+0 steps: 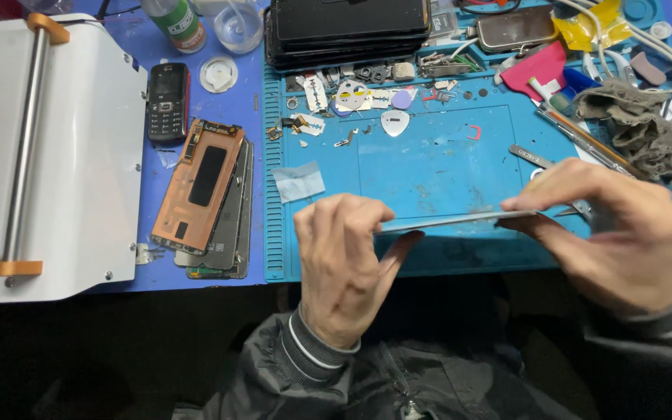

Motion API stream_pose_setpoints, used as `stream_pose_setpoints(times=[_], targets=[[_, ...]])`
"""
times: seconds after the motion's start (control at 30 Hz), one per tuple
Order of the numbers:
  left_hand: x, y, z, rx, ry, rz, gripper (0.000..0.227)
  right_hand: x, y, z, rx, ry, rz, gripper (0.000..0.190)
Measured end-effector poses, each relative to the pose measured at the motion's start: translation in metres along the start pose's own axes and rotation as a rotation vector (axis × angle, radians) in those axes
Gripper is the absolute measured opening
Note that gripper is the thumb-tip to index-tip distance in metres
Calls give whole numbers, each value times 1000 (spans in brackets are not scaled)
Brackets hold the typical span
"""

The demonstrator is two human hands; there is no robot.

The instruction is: Preparing and cleaning a phone screen component during a repair process.

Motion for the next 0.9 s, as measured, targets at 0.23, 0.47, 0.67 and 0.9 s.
stream_pose_setpoints(times=[0.23, 0.47, 0.67, 0.9], targets=[[9, -7, -15, -87, 278, -47, 72, 1, -69, -49, 806, -210, -735, 18], [-22, 17, -54, -425, 107, 70, 32, -65, -60, -56, 867, -68, -693, 8], [-23, 16, -60, -503, 100, 30, 27, -81, -56, -60, 853, -125, -497, 4], [-17, 20, -56, -607, 87, 17, 14, -55, -58, -51, 773, -187, -404, 53]])
Point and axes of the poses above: each hand's wrist, its own z-axis towards the middle knuckle, its own x-axis out of the back of the hand, y = z × x, the point moved 8 cm from there along z, towards the middle knuckle, and after that the axes turned 10 degrees about x, right-handed, at the moved point
